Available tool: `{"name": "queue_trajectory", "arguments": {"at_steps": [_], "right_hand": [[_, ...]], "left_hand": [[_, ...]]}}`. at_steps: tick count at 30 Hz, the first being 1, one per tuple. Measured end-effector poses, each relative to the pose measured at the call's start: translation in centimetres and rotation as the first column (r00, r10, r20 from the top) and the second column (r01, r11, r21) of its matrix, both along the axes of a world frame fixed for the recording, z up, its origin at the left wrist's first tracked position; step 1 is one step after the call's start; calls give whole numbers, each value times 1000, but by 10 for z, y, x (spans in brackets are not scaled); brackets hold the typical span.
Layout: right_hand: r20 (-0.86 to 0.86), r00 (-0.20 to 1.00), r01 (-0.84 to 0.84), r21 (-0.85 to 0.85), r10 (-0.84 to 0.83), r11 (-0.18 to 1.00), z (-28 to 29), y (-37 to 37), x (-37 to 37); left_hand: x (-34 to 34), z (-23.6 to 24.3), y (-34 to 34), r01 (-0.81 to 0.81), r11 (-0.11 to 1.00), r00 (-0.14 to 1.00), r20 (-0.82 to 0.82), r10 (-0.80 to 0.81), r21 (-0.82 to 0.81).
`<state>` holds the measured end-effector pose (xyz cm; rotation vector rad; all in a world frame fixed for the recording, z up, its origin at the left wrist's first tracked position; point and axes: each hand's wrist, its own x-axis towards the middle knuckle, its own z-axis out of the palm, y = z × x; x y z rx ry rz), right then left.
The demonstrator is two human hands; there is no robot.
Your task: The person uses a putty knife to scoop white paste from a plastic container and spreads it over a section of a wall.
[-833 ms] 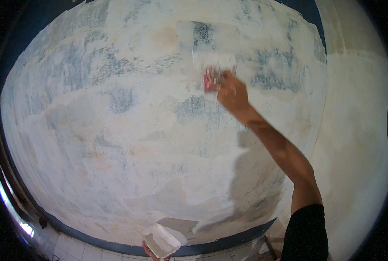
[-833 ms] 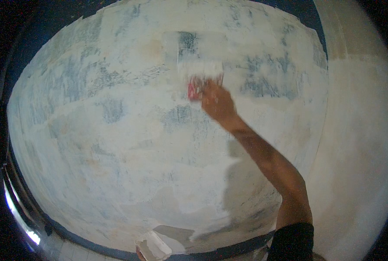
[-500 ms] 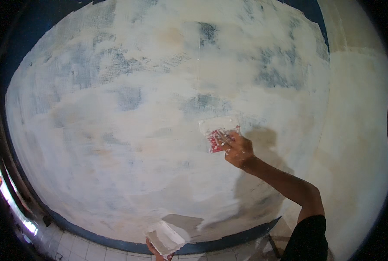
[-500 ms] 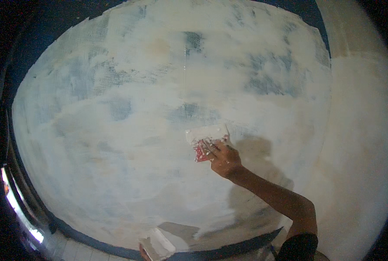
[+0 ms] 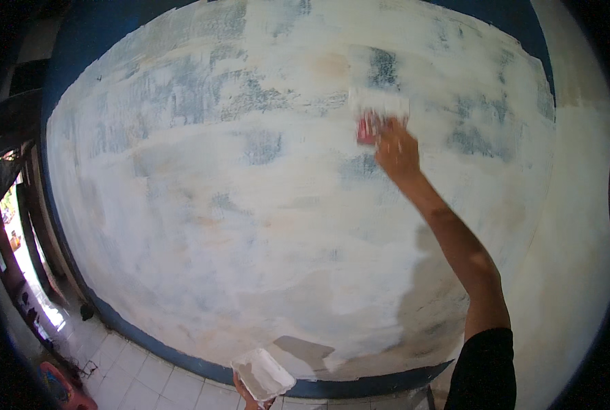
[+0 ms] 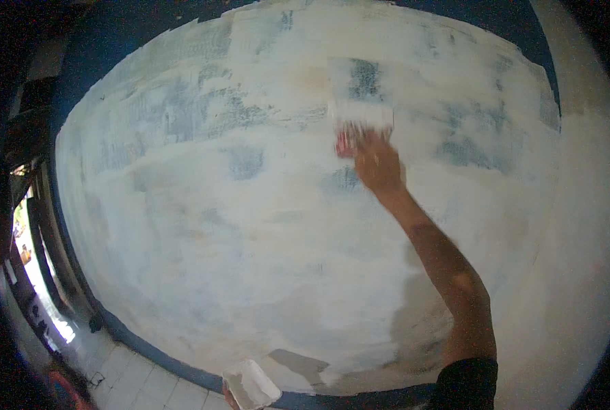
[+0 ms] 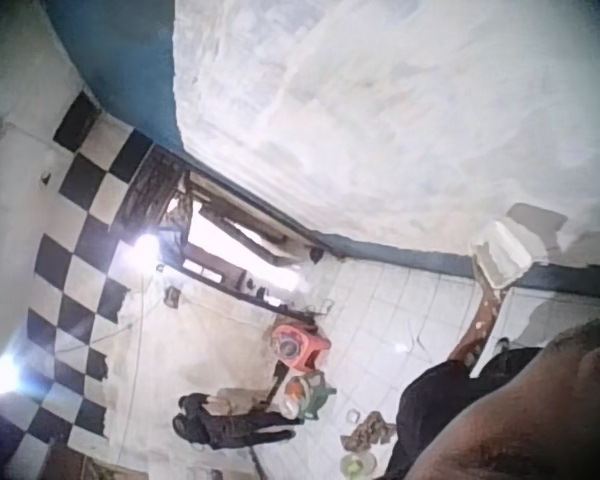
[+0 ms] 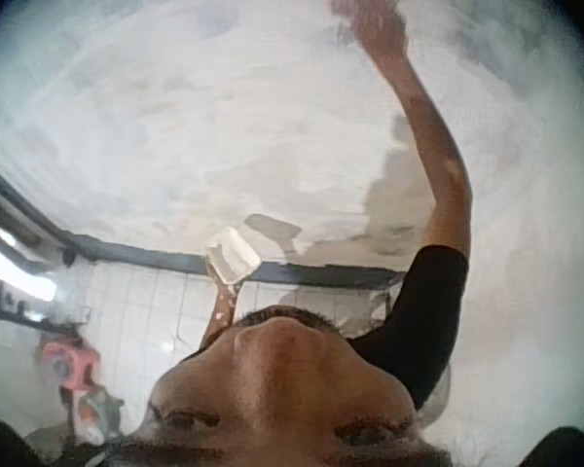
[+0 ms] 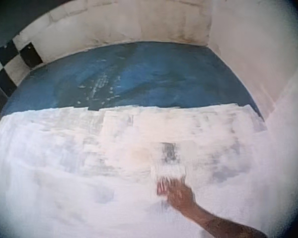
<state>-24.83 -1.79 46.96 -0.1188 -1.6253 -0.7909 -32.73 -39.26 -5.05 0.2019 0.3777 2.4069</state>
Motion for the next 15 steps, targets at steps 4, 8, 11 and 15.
{"name": "queue_trajectory", "arguments": {"at_steps": [4,8,11,15], "right_hand": [[163,983,-88,19,84,996,-117,11,14],[152,966,-153,-318,209,936,-163,-82,41],[224,807,-366,-537,547,760,-206,-157,56],[285,619,-174,-859,732,482,-310,-216,54]], "left_hand": [[6,10,-8,14,999,1000,4,-14,-37],[23,19,-21,51,990,999,10,-50,-134],[35,26,-22,-146,975,955,-280,94,-170],[38,47,-29,147,986,987,81,-141,-77]]}}
